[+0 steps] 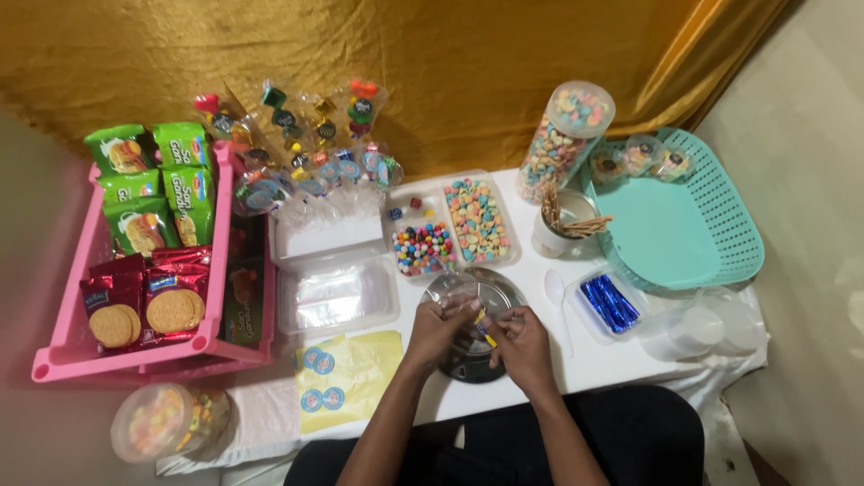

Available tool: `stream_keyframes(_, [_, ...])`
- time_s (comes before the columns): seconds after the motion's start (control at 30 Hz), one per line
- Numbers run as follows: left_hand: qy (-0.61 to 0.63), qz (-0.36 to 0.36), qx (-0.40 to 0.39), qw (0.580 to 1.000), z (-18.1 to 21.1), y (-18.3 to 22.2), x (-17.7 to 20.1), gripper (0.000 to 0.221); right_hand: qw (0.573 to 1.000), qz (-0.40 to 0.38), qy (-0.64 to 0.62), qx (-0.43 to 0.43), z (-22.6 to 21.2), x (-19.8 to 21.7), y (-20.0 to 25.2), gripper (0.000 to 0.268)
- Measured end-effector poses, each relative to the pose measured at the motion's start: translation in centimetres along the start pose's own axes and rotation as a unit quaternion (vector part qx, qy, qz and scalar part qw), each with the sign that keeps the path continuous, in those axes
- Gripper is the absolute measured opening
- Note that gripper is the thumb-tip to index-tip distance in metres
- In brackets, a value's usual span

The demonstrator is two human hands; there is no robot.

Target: Assembling candy sticks by placing candies on sticks and securing them with small adhesive stickers.

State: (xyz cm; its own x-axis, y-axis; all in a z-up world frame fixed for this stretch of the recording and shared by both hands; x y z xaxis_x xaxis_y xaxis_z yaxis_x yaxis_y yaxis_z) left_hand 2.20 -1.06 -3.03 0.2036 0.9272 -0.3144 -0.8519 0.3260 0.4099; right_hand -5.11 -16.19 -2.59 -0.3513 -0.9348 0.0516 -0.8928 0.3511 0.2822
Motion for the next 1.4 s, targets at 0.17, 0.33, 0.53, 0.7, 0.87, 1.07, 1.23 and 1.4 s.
stream_keyframes(0.17, [0.014, -0.029, 0.000, 0.999, 0.7, 0.9, -0.5, 0.044, 1.000, 0.012, -0.004, 0.020, 0.7, 0.1, -0.5, 0.036])
stream_keyframes(0.33, [0.031, -0.007, -0.002, 0.999, -2.7, -1.1, 0.6, 0.041, 0.998, 0.001, -0.014, 0.053, 3.6, 0.4, -1.5, 0.028])
stream_keyframes(0.53, [0.033, -0.004, -0.018, 0.999, -1.9, -0.7, 0.3, 0.049, 0.997, -0.040, -0.052, 0.036, 3.2, 0.4, -1.1, 0.017])
stream_keyframes(0.7, [0.029, 0.005, 0.000, 1.000, -1.6, -0.5, 0.5, 0.041, 0.995, -0.069, -0.070, 0.011, 2.8, 1.0, -1.5, 0.030])
stream_keyframes(0.87, [0.019, -0.002, 0.006, 1.000, -1.7, -0.5, 0.5, 0.044, 0.994, -0.069, -0.085, 0.002, 2.3, 1.0, -1.2, 0.038])
stream_keyframes(1.07, [0.002, -0.049, 0.011, 0.999, -2.2, -0.7, 0.8, 0.046, 0.991, -0.066, -0.113, -0.003, 3.7, 0.8, -1.6, 0.037])
stream_keyframes(1.23, [0.003, -0.041, -0.008, 0.999, -1.2, -0.1, 0.3, 0.046, 0.987, -0.078, -0.140, -0.012, 4.0, 1.1, -1.5, 0.029])
stream_keyframes(1.4, [0.049, -0.028, -0.023, 0.998, -0.4, 0.5, 0.1, 0.043, 0.972, -0.160, -0.175, -0.014, 3.7, 1.9, -1.5, 0.040])
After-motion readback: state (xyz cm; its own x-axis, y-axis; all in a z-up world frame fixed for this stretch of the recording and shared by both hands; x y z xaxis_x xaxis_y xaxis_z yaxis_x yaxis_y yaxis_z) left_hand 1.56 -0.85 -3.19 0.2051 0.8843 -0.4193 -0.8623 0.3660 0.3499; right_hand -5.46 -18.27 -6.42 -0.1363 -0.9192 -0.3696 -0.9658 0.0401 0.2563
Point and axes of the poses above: each hand's wrist, its own y-axis away from the middle knuckle, its own x-axis out of the back of the hand, z = x × y, the point moved 1 cm from there along -y, towards the middle knuckle, and after that the axes turned 4 degrees about y, right-handed, at the moved point
